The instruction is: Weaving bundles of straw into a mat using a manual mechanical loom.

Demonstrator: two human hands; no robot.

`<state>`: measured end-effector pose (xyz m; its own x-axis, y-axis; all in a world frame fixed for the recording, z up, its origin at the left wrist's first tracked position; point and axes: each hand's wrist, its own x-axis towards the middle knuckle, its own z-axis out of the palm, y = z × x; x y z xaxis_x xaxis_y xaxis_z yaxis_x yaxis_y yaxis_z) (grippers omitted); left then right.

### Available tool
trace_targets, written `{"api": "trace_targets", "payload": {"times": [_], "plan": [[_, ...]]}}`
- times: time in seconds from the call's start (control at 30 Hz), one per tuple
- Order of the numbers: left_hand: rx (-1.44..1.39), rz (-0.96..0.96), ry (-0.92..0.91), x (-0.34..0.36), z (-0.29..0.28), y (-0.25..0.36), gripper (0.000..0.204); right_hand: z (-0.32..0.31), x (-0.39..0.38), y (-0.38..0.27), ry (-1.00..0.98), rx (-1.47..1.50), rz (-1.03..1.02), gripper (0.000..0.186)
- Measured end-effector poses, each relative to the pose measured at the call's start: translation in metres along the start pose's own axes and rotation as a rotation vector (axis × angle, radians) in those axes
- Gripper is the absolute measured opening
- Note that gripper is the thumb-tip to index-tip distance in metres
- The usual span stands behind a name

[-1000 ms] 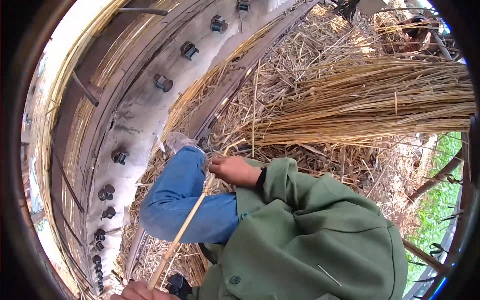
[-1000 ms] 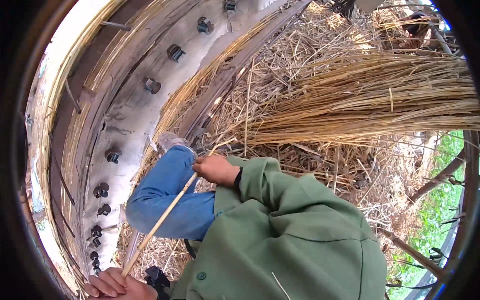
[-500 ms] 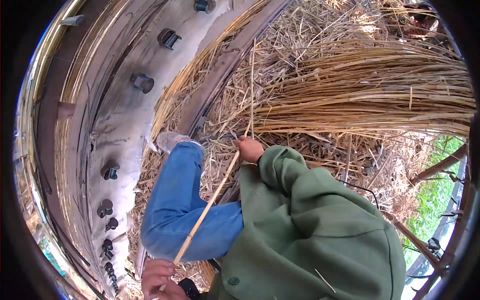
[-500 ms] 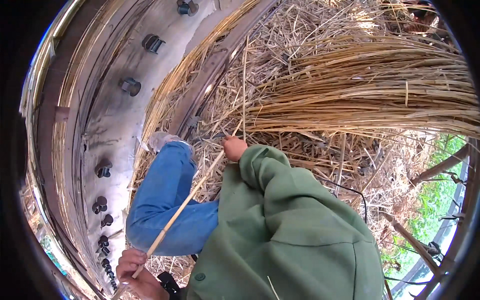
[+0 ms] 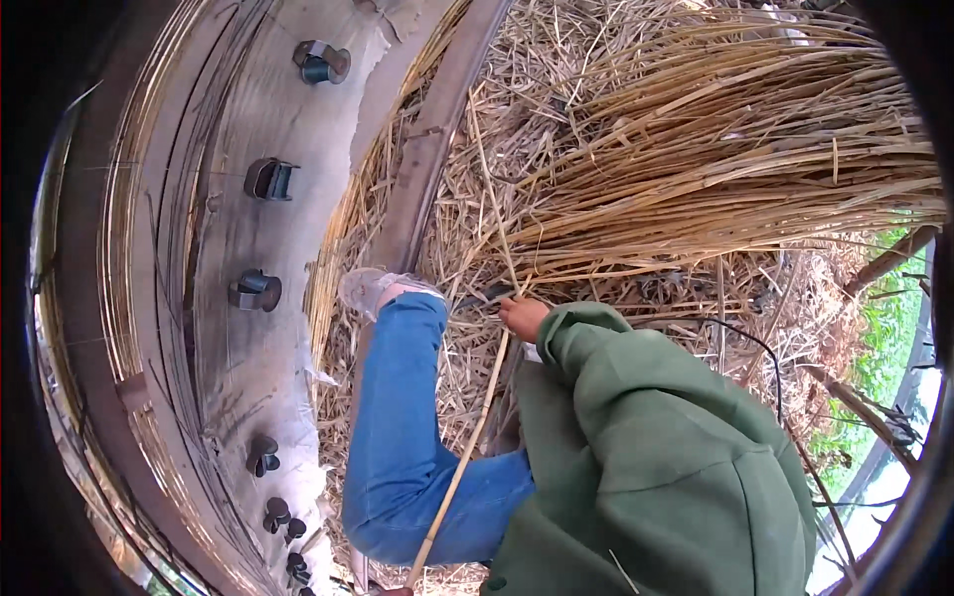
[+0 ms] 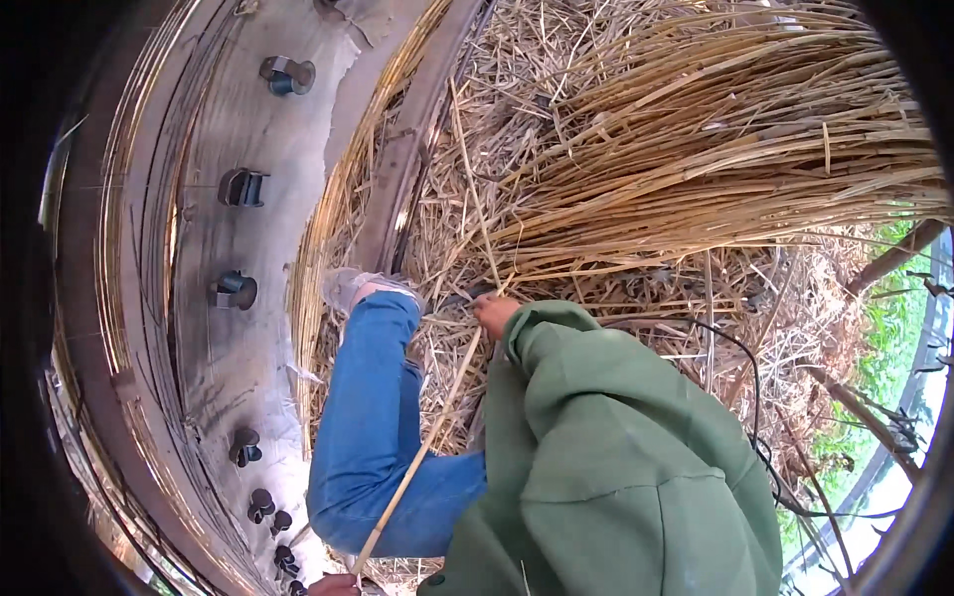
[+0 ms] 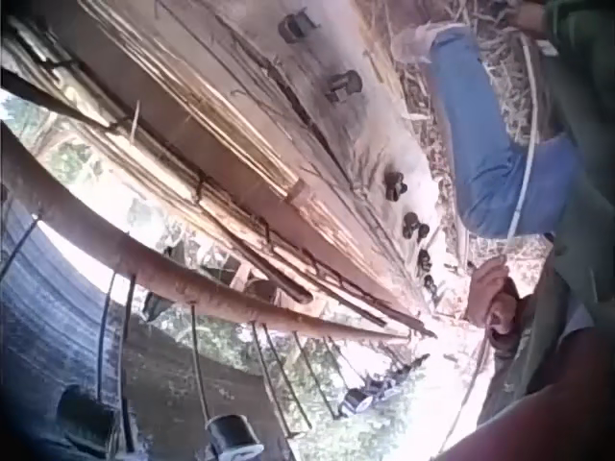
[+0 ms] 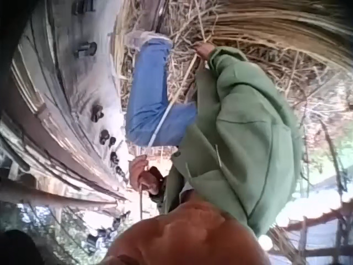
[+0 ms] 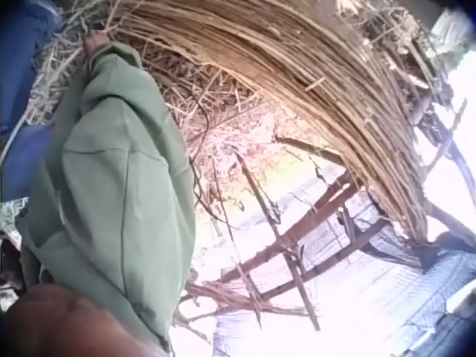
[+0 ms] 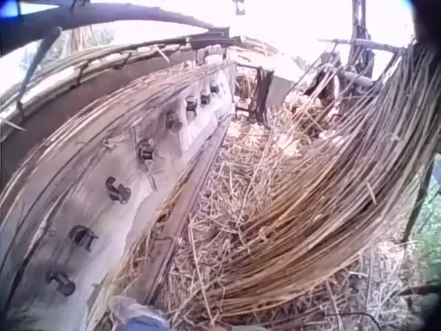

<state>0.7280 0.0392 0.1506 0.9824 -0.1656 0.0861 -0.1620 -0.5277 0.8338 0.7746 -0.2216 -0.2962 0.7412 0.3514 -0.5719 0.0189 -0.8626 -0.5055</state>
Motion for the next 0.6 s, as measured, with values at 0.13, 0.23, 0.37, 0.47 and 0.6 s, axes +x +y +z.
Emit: {"api": "trace_targets", "payload": {"times": [0.13,0.23,0.37,0.47,0.6], "plan": [[0.028,-0.097,0.09,0.017,0.01,-0.015,0.058,-0.004,0.005,-0.002,0.417,0.314,-0.059,0.052],[0.19,-0.161,0.324,0.034,0.024,-0.036,0.048,-0.004,0.008,0.01,0.528,0.469,0.331,0.047],[0.342,-0.077,0.458,0.069,0.05,-0.064,0.049,0.039,-0.005,0.069,0.151,0.463,0.719,0.026],[0.317,-0.116,0.603,0.066,0.049,-0.072,0.044,0.042,-0.015,0.068,-0.07,0.443,0.671,0.031],[0.28,-0.149,0.668,0.072,0.048,-0.082,0.04,0.068,-0.012,0.066,-0.129,0.474,0.654,0.038]]}}
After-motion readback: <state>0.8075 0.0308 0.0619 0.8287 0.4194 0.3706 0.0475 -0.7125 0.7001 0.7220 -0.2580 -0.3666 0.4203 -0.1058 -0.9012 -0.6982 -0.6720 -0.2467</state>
